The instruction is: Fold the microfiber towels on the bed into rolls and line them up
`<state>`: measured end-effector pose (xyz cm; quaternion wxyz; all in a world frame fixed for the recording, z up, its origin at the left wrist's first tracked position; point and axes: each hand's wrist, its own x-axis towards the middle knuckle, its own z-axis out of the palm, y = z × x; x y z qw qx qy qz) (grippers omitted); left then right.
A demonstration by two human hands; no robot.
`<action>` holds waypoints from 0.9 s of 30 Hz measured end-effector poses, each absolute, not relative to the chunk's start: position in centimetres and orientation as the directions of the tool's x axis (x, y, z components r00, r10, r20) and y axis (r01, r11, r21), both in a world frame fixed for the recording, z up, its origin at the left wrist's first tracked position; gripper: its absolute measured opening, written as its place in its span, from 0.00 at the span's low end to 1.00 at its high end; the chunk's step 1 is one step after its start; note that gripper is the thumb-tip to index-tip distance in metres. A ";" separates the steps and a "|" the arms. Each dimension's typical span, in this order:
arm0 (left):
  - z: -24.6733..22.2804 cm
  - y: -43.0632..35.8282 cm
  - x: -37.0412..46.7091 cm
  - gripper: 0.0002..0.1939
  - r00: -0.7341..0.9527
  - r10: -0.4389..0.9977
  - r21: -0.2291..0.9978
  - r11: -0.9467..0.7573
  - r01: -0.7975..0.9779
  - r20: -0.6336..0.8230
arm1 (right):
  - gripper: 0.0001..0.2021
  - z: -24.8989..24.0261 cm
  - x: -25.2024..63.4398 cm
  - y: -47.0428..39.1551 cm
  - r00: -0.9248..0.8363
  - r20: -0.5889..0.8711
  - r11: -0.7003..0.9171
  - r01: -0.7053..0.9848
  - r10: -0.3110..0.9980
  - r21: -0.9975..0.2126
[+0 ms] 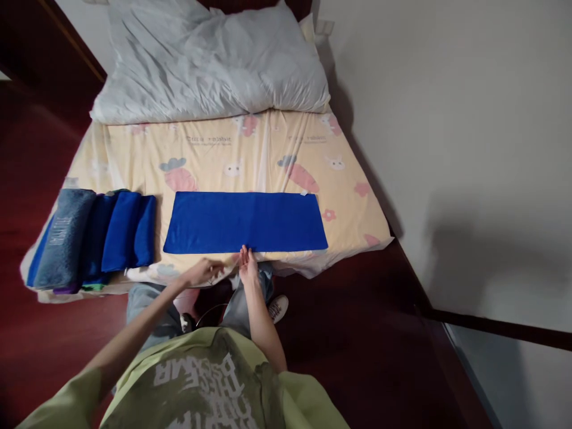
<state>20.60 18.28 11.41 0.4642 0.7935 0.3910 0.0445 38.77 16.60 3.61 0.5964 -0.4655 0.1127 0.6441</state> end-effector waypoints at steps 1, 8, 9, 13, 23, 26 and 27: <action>12.5 21.5 22.1 0.20 0.683 0.689 0.761 -0.302 0.574 -0.242 | 0.05 3.4 38.7 16.6 0.156 -0.735 -0.269 -0.865 0.659 -0.424; 13.7 42.0 31.8 0.20 0.443 0.851 0.684 -0.146 0.714 -0.281 | 0.06 2.3 38.2 16.7 0.191 -0.746 -0.288 -0.839 0.638 -0.462; 13.2 43.7 32.8 0.20 0.425 0.853 0.666 -0.130 0.735 -0.303 | 0.06 2.1 38.2 16.7 0.189 -0.755 -0.287 -0.846 0.628 -0.450; 10.7 47.4 35.6 0.17 0.405 0.811 0.503 -0.161 0.849 -0.423 | 0.07 1.3 38.2 16.7 0.161 -0.771 -0.295 -0.860 0.616 -0.416; 8.3 49.6 36.7 0.12 0.321 0.801 0.437 -0.083 0.895 -0.506 | 0.11 1.8 38.2 16.9 0.165 -0.803 -0.300 -0.870 0.572 -0.392; 8.0 49.7 36.5 0.15 0.312 0.801 0.513 -0.007 0.859 -0.511 | 0.13 1.7 38.2 16.8 0.175 -0.778 -0.331 -0.832 0.604 -0.445; 7.9 49.7 36.5 0.15 0.313 0.801 0.537 0.013 0.843 -0.510 | 0.13 1.7 38.2 16.7 0.181 -0.767 -0.338 -0.818 0.616 -0.465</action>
